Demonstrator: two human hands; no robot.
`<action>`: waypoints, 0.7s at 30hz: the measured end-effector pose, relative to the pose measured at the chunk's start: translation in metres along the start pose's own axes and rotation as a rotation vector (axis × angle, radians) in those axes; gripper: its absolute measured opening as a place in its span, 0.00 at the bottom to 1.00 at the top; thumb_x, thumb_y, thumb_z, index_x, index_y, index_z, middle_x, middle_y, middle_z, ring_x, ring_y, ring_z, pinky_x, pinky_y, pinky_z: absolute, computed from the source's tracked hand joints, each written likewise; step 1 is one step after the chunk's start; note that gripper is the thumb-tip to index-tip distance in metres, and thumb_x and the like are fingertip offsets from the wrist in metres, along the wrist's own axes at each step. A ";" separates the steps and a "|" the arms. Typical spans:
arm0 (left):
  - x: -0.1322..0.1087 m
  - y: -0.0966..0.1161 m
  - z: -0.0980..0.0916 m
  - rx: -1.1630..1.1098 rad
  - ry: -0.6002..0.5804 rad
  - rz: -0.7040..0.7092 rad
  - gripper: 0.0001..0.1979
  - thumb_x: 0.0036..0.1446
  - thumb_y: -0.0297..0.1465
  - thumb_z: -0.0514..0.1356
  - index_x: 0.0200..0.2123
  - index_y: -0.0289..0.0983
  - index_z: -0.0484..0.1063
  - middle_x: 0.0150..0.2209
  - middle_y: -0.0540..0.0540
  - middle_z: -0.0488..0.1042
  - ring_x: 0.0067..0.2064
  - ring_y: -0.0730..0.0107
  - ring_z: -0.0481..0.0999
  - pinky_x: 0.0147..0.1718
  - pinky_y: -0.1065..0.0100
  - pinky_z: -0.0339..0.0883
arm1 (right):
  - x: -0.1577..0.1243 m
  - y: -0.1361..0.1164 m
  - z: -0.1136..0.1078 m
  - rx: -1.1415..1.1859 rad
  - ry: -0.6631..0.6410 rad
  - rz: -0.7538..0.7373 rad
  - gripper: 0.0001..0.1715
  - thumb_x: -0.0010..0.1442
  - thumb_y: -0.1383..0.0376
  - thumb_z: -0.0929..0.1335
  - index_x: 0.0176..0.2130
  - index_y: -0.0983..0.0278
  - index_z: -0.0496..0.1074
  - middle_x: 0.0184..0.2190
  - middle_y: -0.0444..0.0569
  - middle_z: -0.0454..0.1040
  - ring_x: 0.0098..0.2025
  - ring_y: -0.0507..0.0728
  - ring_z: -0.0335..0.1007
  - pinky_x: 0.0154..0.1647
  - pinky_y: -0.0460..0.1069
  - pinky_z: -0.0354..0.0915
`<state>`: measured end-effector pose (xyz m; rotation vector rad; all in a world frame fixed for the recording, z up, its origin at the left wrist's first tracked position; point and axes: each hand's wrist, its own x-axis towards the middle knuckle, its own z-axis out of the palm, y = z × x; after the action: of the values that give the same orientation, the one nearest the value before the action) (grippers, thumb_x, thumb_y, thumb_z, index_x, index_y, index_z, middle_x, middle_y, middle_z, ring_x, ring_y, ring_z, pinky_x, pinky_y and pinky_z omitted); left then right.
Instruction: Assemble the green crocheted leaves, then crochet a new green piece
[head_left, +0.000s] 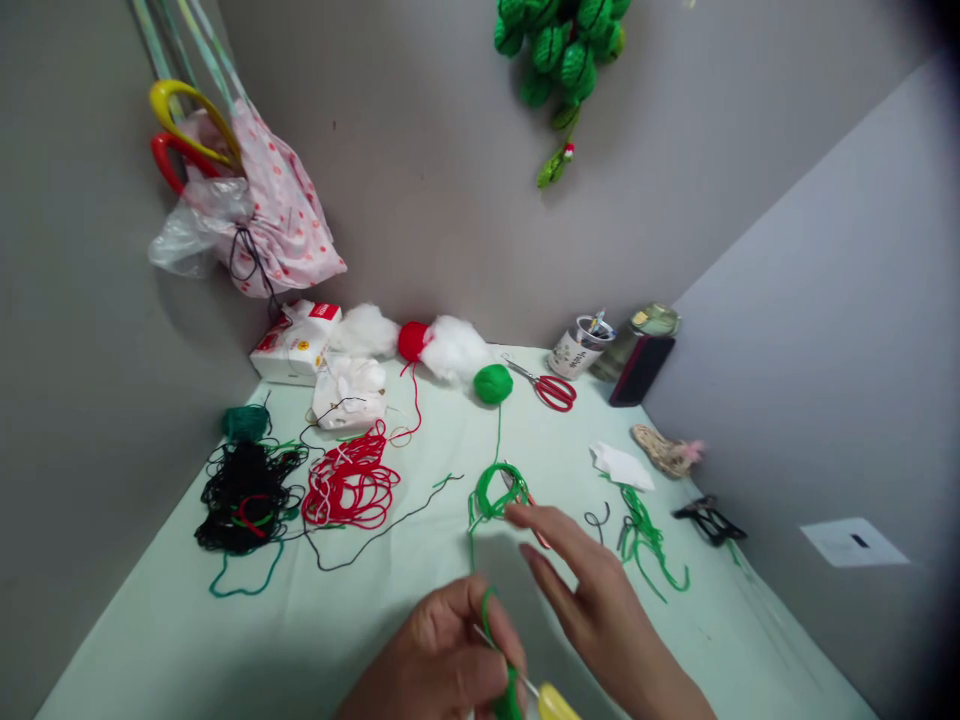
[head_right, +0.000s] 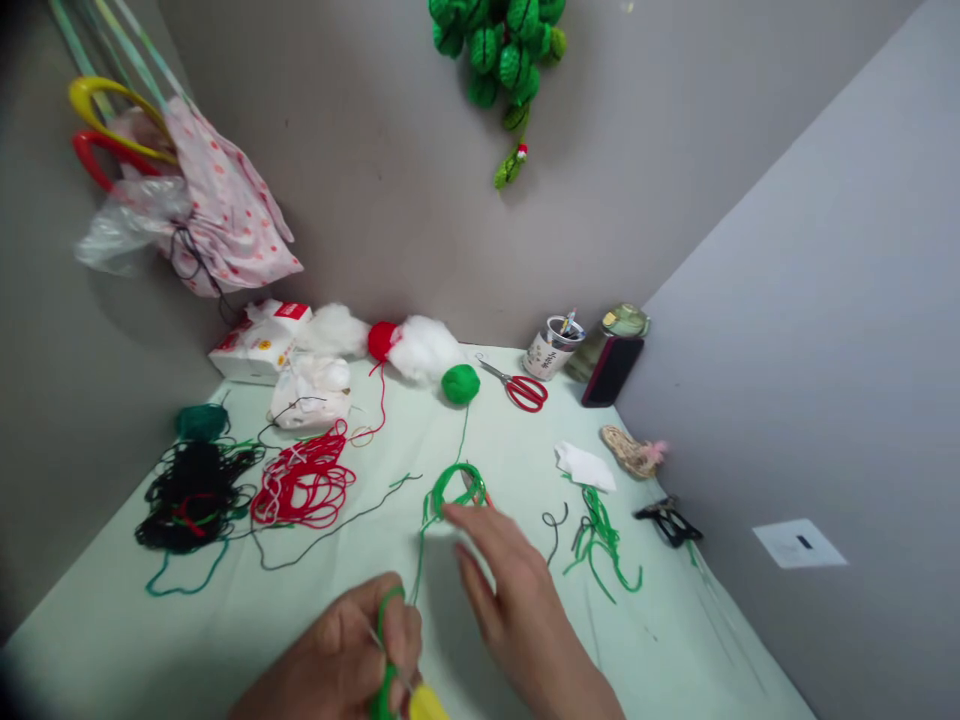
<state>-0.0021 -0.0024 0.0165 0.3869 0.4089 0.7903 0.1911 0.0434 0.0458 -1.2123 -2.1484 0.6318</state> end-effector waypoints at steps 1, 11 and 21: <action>-0.003 0.009 0.006 -0.014 0.030 0.065 0.18 0.46 0.41 0.76 0.29 0.37 0.72 0.21 0.55 0.69 0.24 0.78 0.64 0.26 0.73 0.52 | -0.002 -0.015 -0.006 0.128 -0.062 -0.024 0.24 0.69 0.67 0.66 0.62 0.52 0.69 0.48 0.52 0.80 0.50 0.61 0.78 0.53 0.57 0.73; 0.021 0.048 0.053 0.265 0.273 0.297 0.10 0.54 0.37 0.72 0.33 0.39 0.78 0.27 0.52 0.73 0.30 0.74 0.70 0.30 0.72 0.58 | 0.005 -0.033 0.008 0.930 0.282 0.050 0.14 0.64 0.51 0.72 0.43 0.55 0.83 0.29 0.47 0.75 0.29 0.53 0.73 0.30 0.47 0.69; 0.048 0.035 0.032 0.320 0.252 0.319 0.26 0.49 0.36 0.75 0.52 0.45 0.79 0.34 0.49 0.76 0.37 0.67 0.75 0.39 0.66 0.67 | 0.006 -0.002 0.014 0.990 0.440 0.068 0.12 0.63 0.53 0.73 0.40 0.57 0.84 0.32 0.47 0.75 0.30 0.52 0.72 0.30 0.46 0.69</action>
<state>0.0235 0.0504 0.0505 0.6649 0.7253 1.0933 0.1779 0.0458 0.0388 -0.7511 -1.1536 1.1406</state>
